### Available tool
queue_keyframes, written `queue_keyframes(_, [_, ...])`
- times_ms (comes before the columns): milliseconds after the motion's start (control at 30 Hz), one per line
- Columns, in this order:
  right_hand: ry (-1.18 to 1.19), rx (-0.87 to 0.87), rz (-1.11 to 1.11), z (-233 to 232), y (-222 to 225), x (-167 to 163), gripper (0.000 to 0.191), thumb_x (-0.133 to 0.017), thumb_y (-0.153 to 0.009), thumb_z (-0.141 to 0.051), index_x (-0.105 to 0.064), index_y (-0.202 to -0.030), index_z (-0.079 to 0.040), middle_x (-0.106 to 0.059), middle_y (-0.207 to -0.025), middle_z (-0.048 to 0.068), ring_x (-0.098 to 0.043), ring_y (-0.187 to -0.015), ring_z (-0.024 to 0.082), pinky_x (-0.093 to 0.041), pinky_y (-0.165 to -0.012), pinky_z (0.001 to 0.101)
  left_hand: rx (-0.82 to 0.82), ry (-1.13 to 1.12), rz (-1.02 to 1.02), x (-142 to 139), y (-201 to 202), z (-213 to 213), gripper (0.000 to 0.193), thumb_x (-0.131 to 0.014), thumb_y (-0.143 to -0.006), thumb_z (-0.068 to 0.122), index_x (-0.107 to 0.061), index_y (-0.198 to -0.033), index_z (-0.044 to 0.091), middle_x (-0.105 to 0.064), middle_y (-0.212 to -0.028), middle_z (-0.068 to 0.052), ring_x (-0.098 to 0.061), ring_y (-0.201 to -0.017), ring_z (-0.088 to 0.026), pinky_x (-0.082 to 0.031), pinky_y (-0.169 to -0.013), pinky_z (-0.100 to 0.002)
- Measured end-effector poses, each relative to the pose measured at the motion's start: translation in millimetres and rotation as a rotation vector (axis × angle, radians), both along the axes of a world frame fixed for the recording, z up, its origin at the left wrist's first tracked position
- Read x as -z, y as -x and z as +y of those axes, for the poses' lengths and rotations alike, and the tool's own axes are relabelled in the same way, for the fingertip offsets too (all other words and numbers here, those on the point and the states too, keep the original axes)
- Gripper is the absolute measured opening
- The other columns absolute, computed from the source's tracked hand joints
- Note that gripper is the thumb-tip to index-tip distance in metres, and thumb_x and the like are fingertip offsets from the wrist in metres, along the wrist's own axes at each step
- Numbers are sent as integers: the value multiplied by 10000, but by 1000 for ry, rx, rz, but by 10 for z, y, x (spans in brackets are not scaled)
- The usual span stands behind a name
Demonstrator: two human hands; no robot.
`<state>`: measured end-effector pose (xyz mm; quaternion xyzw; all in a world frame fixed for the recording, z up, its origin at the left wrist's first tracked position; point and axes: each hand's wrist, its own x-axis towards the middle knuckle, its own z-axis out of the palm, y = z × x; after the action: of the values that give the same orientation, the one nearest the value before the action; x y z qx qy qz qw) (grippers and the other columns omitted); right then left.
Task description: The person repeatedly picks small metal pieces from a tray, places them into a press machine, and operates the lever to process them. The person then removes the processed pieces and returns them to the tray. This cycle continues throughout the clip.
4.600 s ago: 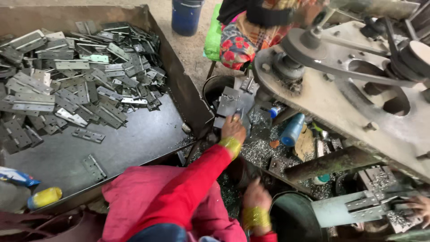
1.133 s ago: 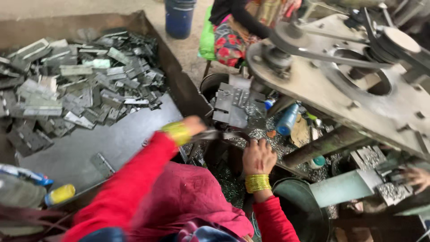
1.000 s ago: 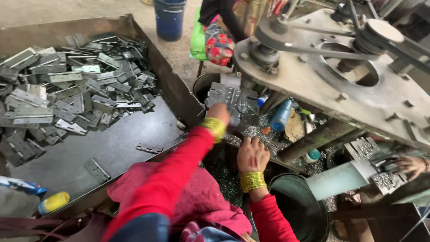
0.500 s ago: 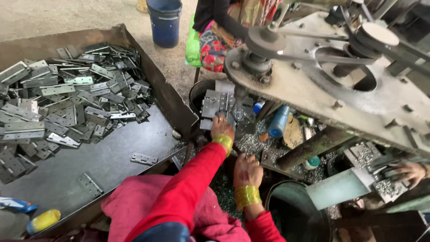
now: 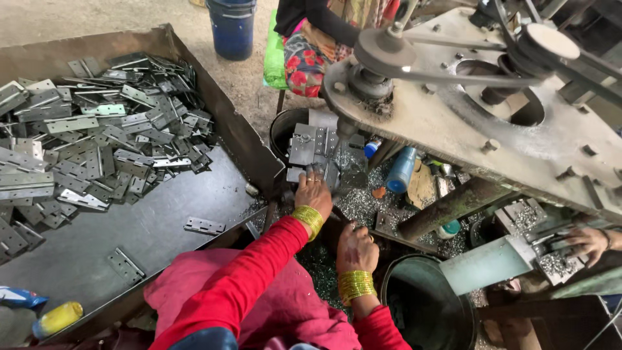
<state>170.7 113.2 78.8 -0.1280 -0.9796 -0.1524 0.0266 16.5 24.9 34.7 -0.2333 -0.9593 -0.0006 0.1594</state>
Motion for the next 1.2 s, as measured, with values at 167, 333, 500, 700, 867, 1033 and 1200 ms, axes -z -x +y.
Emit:
queue_keyframes(167, [15, 5, -2, 3, 13, 0, 237, -546, -964, -189, -634, -1164, -97, -691, -991, 102, -743, -829, 235, -590, -613, 355, 175, -167, 123, -70, -2, -116, 366, -503, -901, 199, -721, -1174, 90, -571, -1376, -278, -455, -1328, -434, -245, -1124, -576])
queue_keyframes(333, [82, 23, -21, 11, 55, 8, 245, -560, -946, -176, -643, -1164, -101, -690, -1044, 116, -744, -881, 247, -597, -651, 370, 123, -96, 78, -586, -6, -413, 227, -512, -1001, 140, -719, -1078, 89, -747, -969, -135, -699, -1002, -309, -348, -1179, -495])
queue_keyframes(500, [83, 15, 16, 24, 59, 71, 254, -535, -976, -184, -642, -1190, -101, -690, -1023, 111, -741, -887, 246, -593, -668, 368, 85, -407, 136, -1019, 138, -573, 179, -549, -923, 106, -725, -957, 109, -749, -852, -132, -733, -790, -303, -413, -1038, -528])
queue_keyframes(700, [-62, -97, 123, 72, 16, 169, 351, -549, -920, -195, -630, -1247, -97, -691, -996, 104, -728, -840, 238, -572, -616, 348, 184, -173, -91, -1039, 282, -273, 174, -568, -868, 115, -740, -878, 142, -757, -934, -132, -725, -918, -323, -438, -988, -542])
queue_keyframes(867, [17, -39, 71, 86, 6, 179, 328, -533, -958, -172, -604, -1267, -90, -685, -1002, 111, -727, -843, 240, -572, -608, 350, 113, -147, -16, -987, 254, -184, 204, -541, -925, 129, -737, -871, 147, -771, -892, -111, -746, -847, -277, -425, -1043, -552])
queue_keyframes(1033, [15, -45, 105, 57, 7, 165, 331, -551, -928, -166, -613, -1241, -77, -690, -994, 113, -735, -820, 234, -583, -600, 345, 138, -215, -10, -669, 128, -148, 187, -551, -967, 120, -734, -956, 85, -748, -1050, -162, -714, -994, -347, -487, -954, -488])
queue_keyframes(1200, [89, 17, -35, 34, 29, 99, 252, -553, -964, -175, -622, -1189, -84, -678, -1025, 112, -738, -850, 238, -589, -670, 360, 48, -17, 112, -185, -44, 34, 340, -576, -814, 204, -768, -1034, 30, -586, -1414, -251, -594, -1222, -409, -439, -996, -505])
